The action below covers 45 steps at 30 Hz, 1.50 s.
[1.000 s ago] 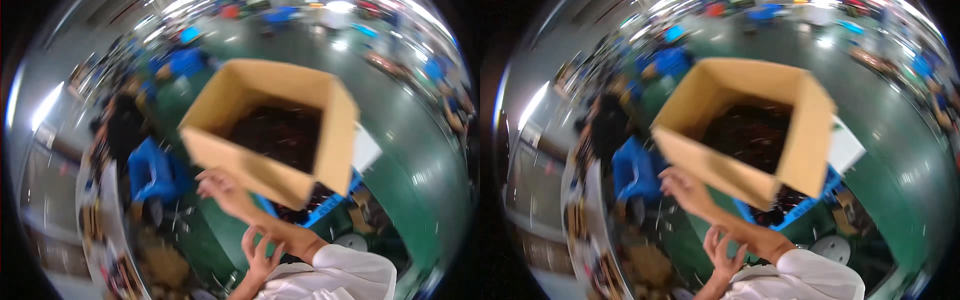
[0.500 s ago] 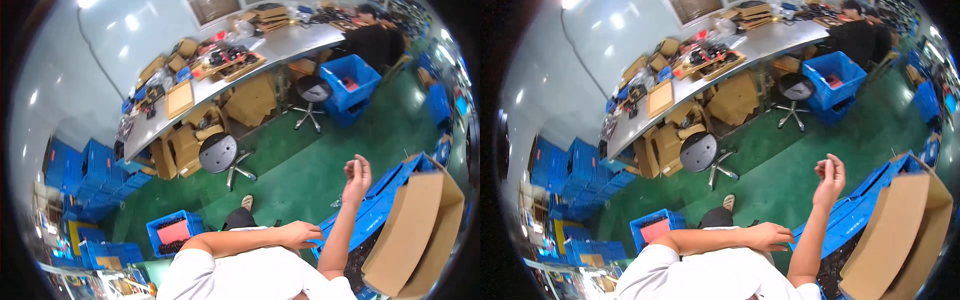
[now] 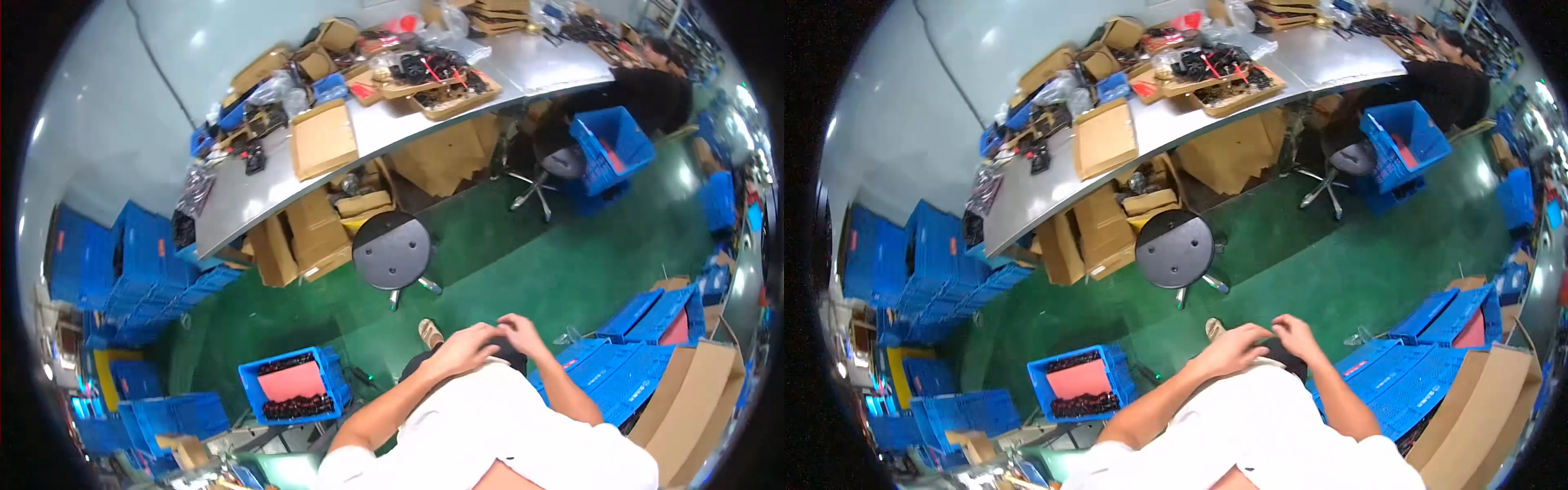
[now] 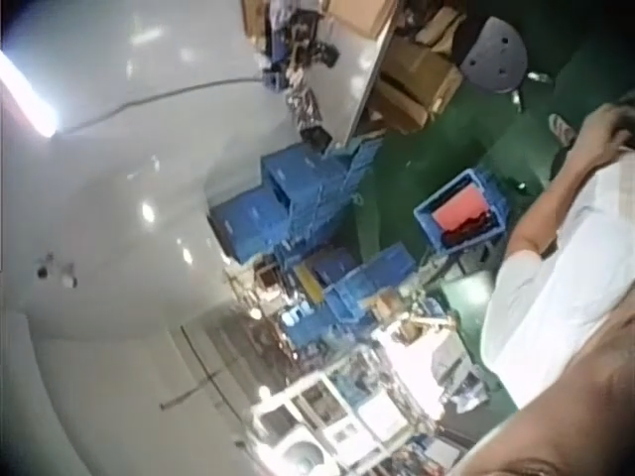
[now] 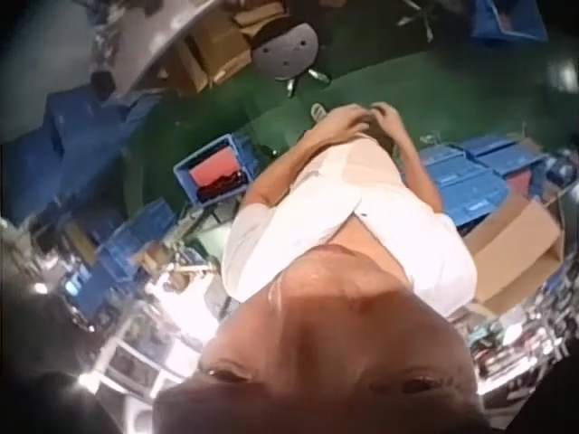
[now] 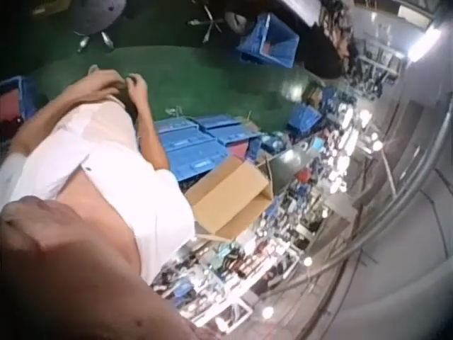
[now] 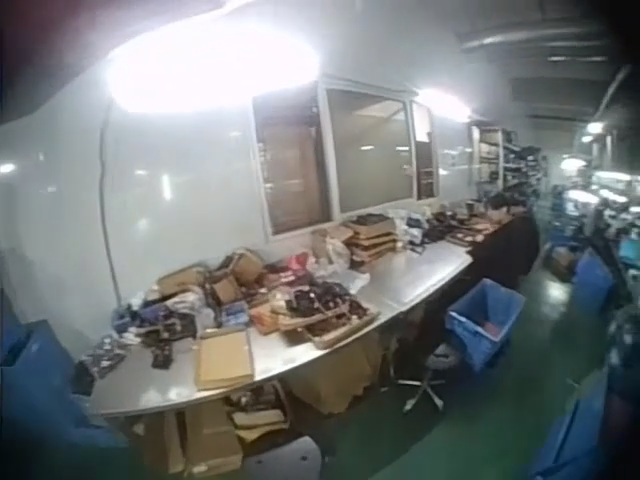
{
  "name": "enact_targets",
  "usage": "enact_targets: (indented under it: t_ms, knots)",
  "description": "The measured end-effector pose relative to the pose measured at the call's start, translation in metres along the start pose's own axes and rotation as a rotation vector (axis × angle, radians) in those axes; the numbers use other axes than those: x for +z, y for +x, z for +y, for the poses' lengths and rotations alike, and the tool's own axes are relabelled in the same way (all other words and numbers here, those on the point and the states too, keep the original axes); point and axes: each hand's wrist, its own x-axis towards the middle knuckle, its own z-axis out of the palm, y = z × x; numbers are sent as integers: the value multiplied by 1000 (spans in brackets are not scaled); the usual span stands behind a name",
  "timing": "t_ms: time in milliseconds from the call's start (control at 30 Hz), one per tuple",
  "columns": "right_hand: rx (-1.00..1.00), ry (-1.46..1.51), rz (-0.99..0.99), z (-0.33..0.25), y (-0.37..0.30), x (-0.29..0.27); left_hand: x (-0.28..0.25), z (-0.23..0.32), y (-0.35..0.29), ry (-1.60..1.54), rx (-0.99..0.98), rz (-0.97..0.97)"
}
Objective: Assembling and inspecting electronic components and wiring at a factory workstation.
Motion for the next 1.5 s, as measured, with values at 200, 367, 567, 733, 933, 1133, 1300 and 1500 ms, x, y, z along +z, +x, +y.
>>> enact_targets:
  t_ms: [200, 367, 567, 733, 933, 1133, 1300, 1500]
  knots:
    - [-165, -315, -456, -65, 80, 51, -68, -66, -47, -105, -313, 187]
    - [-312, -470, -421, -106, 175, 64, -103, -93, -60, -155, -529, 324]
    - [-389, -463, -464, -168, 268, 59, -127, -112, -37, -235, -661, 463]
    - [-337, -395, -652, -183, 373, 26, -141, -140, 12, -213, -682, 558]
    - [-385, 36, -307, -237, 539, -89, -201, -195, 133, -468, -771, 850]
    - [-364, 320, -53, -280, 676, -207, -378, -198, 374, -205, -580, 944]
    - [-439, -142, 139, -314, 725, -206, -467, -237, 526, -11, -530, 874]
    - [-486, -311, 197, -294, 745, -198, -477, -256, 586, -350, -452, 879]
